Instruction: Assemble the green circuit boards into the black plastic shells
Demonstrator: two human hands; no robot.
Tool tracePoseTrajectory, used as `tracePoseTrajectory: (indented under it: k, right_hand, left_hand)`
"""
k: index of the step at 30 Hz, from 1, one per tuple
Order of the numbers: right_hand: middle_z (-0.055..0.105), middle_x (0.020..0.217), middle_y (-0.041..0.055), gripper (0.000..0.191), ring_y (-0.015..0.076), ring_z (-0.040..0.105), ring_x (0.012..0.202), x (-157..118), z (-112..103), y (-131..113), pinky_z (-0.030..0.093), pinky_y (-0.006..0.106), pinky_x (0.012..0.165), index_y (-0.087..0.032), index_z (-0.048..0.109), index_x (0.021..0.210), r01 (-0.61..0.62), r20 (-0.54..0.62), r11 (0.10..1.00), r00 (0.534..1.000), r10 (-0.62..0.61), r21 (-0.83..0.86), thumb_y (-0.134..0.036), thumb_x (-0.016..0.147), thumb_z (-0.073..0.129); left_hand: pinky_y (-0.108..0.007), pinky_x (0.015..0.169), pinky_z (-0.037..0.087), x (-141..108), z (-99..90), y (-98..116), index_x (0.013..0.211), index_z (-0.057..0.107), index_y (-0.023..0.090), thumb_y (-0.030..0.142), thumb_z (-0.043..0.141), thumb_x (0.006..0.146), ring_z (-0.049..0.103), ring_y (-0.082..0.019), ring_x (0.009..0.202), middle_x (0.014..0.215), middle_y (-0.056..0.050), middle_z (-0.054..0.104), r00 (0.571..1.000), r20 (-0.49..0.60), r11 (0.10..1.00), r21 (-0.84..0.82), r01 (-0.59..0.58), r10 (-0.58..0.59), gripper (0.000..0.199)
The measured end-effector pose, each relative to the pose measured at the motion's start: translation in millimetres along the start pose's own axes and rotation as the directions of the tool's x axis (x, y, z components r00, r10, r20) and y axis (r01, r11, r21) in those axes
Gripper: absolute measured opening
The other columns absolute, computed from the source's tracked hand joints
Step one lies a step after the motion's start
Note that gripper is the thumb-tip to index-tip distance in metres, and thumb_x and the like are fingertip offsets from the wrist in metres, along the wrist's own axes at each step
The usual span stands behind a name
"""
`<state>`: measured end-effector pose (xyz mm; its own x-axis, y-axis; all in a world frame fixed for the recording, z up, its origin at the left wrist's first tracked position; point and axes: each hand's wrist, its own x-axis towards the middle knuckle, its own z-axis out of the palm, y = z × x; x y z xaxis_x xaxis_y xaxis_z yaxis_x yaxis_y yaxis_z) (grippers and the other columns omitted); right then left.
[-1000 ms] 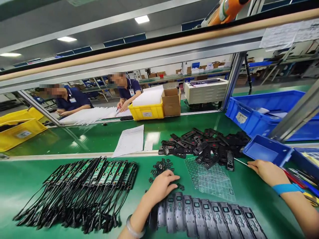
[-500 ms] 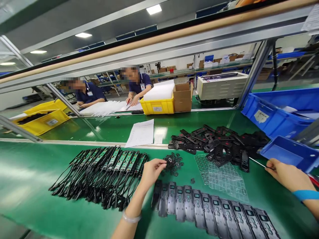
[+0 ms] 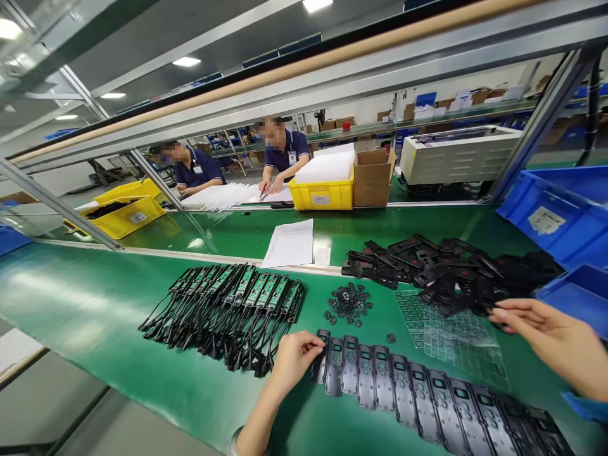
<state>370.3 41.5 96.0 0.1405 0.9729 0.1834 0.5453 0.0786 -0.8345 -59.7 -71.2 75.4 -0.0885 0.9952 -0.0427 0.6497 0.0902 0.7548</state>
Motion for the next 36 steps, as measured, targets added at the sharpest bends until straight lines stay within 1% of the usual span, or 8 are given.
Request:
tracePoseTrajectory:
  k: [3,7,12,15,20,28,33,36]
  right_hand:
    - [0.072,0.083,0.0118,0.048,0.0248,0.068,0.070,-31,42,-60,0.058,0.034,0.062,-0.019,0.067,0.085,-0.094,0.276,0.981,0.960,0.044,0.172,-0.059,0.060,0.068]
    - [0.071,0.076,0.0075,0.031,0.0233,0.068,0.076,-66,99,-98,0.056,0.032,0.066,-0.019,0.064,0.085,-0.101,0.549,0.955,0.833,-0.073,0.280,-0.047,0.075,0.060]
    - [0.068,0.069,-0.0011,0.011,0.0153,0.062,0.063,-96,165,-117,0.048,0.025,0.059,-0.023,0.065,0.077,0.276,0.644,0.961,0.729,-0.232,0.034,-0.025,0.082,0.055]
    - [0.066,0.073,-0.0004,0.014,0.0171,0.060,0.072,-107,191,-125,0.044,0.027,0.066,-0.023,0.066,0.074,0.382,0.661,0.923,0.705,-0.257,-0.049,-0.018,0.082,0.055]
    - [0.063,0.084,0.0027,0.016,0.0195,0.056,0.086,-113,206,-129,0.041,0.028,0.071,-0.022,0.067,0.079,0.494,0.669,0.854,0.691,-0.273,-0.162,-0.016,0.085,0.053]
    - [0.063,0.085,0.0041,0.019,0.0200,0.057,0.088,-117,203,-136,0.040,0.028,0.068,-0.020,0.067,0.078,0.597,0.705,0.756,0.657,-0.267,-0.269,-0.016,0.088,0.051]
    - [0.064,0.080,0.0006,0.019,0.0159,0.060,0.077,-93,207,-143,0.041,0.026,0.065,-0.023,0.069,0.079,0.659,0.747,0.712,0.594,-0.297,-0.241,-0.016,0.086,0.053]
    - [0.064,0.091,0.0059,0.022,0.0194,0.059,0.089,-68,217,-145,0.043,0.028,0.073,-0.019,0.069,0.091,0.684,0.738,0.684,0.594,-0.320,-0.254,-0.012,0.087,0.049]
  left_hand:
    - [-0.025,0.060,0.047,2,1.1,1,0.077,0.075,0.021,0.022,0.058,0.075,0.060,-0.015,0.060,0.078,-0.002,0.073,1.000,0.017,0.997,0.068,-0.023,0.022,0.016]
    - [-0.025,0.061,0.046,4,1.7,3,0.080,0.074,0.021,0.018,0.058,0.076,0.060,-0.015,0.061,0.076,-0.001,0.072,0.998,0.036,0.989,0.133,-0.059,0.054,0.017]
    - [-0.031,0.073,0.044,5,2.0,2,0.079,0.074,0.022,0.017,0.062,0.075,0.060,-0.020,0.078,0.079,-0.002,0.070,0.996,0.023,0.975,0.200,-0.094,0.091,0.014]
    - [-0.031,0.075,0.044,5,1.6,-2,0.078,0.074,0.022,0.020,0.063,0.076,0.059,-0.021,0.083,0.083,-0.004,0.065,0.996,-0.003,0.974,0.207,-0.089,0.092,0.011]
    - [-0.027,0.072,0.044,3,2.1,-9,0.081,0.074,0.024,0.020,0.062,0.079,0.059,-0.016,0.080,0.080,-0.002,0.062,0.996,-0.005,0.981,0.174,-0.086,0.089,0.013]
    - [-0.025,0.066,0.041,-4,3.8,-8,0.078,0.071,0.022,0.021,0.065,0.077,0.057,-0.015,0.074,0.083,-0.001,0.059,0.996,-0.066,0.980,0.196,-0.041,0.055,0.006]
    - [-0.024,0.061,0.039,6,-7.1,0,0.071,0.071,0.023,0.021,0.065,0.077,0.056,-0.014,0.067,0.073,0.001,0.059,0.997,-0.035,0.967,0.245,-0.064,0.074,0.008]
    - [-0.025,0.063,0.040,28,-9.6,4,0.084,0.070,0.022,0.020,0.055,0.084,0.057,-0.014,0.067,0.077,-0.001,0.061,0.995,-0.057,0.962,0.266,-0.067,0.085,0.015]
